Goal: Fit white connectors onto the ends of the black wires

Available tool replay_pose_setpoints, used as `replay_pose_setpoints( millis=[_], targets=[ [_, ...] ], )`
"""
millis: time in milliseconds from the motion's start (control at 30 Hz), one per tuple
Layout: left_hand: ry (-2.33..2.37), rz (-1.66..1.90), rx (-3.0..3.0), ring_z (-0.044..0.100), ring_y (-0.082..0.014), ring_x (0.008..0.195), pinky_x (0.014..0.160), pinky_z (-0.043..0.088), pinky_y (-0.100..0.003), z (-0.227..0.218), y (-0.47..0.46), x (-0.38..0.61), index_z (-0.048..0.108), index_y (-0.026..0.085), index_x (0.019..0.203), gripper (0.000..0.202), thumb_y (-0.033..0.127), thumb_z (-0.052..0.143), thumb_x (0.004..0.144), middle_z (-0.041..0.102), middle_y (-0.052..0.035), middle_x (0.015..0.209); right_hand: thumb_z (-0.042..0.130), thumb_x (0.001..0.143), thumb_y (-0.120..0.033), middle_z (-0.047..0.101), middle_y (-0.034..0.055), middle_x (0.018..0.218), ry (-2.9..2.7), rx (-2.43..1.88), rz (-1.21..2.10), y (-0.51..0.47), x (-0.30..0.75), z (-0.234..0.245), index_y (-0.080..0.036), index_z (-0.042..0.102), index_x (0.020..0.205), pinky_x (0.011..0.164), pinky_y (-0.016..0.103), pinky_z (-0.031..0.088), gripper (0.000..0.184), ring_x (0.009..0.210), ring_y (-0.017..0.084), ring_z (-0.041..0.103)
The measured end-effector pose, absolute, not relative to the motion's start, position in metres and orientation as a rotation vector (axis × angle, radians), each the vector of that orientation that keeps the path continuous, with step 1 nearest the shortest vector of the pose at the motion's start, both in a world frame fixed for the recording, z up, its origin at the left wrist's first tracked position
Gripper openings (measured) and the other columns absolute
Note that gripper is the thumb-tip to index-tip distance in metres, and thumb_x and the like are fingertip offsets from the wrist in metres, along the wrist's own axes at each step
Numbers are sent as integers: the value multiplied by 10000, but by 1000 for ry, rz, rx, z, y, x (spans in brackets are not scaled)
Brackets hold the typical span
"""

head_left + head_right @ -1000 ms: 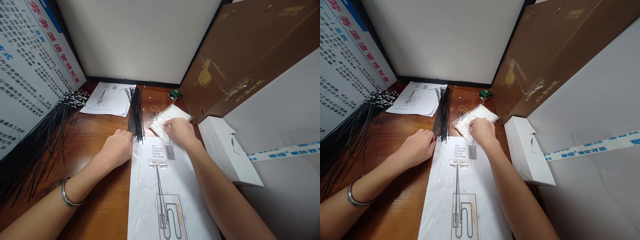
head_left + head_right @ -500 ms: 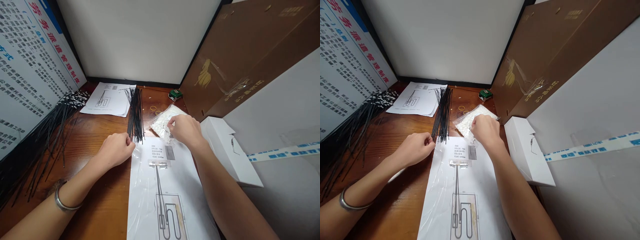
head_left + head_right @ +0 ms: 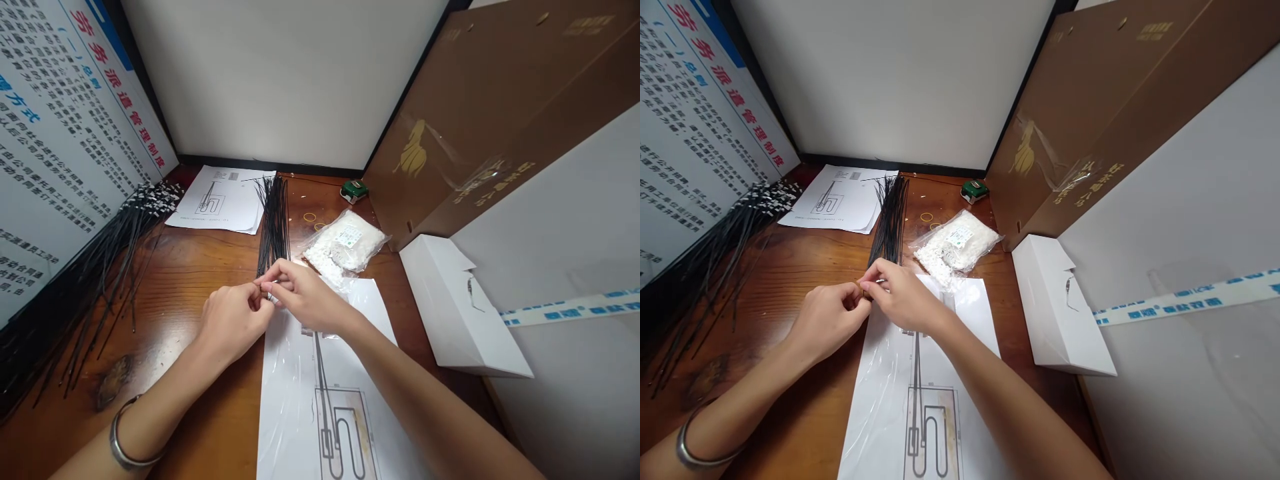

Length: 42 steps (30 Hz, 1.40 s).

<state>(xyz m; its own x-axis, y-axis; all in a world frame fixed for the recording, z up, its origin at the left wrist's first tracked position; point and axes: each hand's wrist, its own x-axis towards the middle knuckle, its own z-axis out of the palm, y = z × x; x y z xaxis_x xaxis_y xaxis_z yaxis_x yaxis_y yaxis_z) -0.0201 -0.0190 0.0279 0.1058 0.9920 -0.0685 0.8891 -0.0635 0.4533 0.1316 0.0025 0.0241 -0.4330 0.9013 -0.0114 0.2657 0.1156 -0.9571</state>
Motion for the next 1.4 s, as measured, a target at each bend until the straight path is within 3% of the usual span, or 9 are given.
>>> replay_pose_setpoints(
  millis=[100, 233, 333, 433, 767, 933, 1167, 1400],
  targets=[
    [1879, 359, 2004, 552, -201, 563, 552, 279, -292, 25, -17, -22, 518, 214, 537, 255, 331, 504, 763, 615, -16, 562, 525, 903, -291, 648, 31, 864, -1735, -1099, 1378, 2, 129, 17, -196, 541, 855, 758, 329, 546, 108, 843, 159, 658],
    [1744, 429, 2037, 557, -188, 576, 569, 313, -293, 26, -18, -22, 578, 207, 613, 306, 382, 480, 844, 641, -15, 608, 542, 885, -258, 668, 47, 882, -1612, -1092, 1402, 7, 132, 15, -190, 542, 853, 760, 326, 542, 76, 846, 161, 671],
    [1573, 495, 2154, 571, -201, 709, 645, 375, -304, 24, -17, -25, 638, 203, 755, 281, 404, 487, 881, 684, -26, 739, 566, 862, -252, 697, 51, 837, -1435, -1133, 1354, 15, 139, 16, -187, 529, 832, 729, 312, 533, 80, 848, 167, 681],
    [1474, 468, 2367, 536, -231, 856, 745, 405, -336, 19, -11, -31, 656, 192, 849, 159, 319, 562, 858, 694, -50, 879, 590, 840, -266, 696, 31, 742, -1297, -1150, 1308, 23, 148, 18, -184, 525, 812, 663, 291, 513, 108, 747, 155, 683],
    [1431, 400, 2506, 500, -222, 837, 748, 396, -337, 14, 19, -33, 625, 185, 777, 195, 364, 609, 851, 669, -43, 850, 609, 822, -279, 675, 0, 660, -1331, -1146, 1359, 24, 153, 20, -176, 546, 794, 631, 270, 479, 124, 625, 123, 644],
    [1510, 440, 2429, 511, -224, 806, 687, 382, -323, 9, 28, -28, 584, 191, 719, 239, 383, 553, 858, 653, -48, 792, 572, 843, -210, 685, 3, 662, -1511, -1112, 1573, 16, 151, 29, -183, 534, 783, 648, 274, 490, 76, 632, 124, 658],
    [1547, 465, 2319, 518, -216, 776, 646, 378, -305, 9, 32, -26, 566, 201, 680, 124, 257, 558, 790, 632, -35, 739, 556, 815, -115, 686, -7, 660, -1753, -993, 1903, 1, 145, 42, -197, 522, 732, 651, 264, 500, 122, 661, 126, 667],
    [1513, 528, 2202, 525, -212, 769, 669, 382, -311, 9, 27, -29, 599, 197, 636, 221, 351, 579, 793, 652, -36, 717, 543, 815, -120, 667, -11, 632, -1904, -903, 2020, -13, 132, 54, -182, 521, 732, 559, 211, 448, 105, 632, 116, 650]
  ],
)
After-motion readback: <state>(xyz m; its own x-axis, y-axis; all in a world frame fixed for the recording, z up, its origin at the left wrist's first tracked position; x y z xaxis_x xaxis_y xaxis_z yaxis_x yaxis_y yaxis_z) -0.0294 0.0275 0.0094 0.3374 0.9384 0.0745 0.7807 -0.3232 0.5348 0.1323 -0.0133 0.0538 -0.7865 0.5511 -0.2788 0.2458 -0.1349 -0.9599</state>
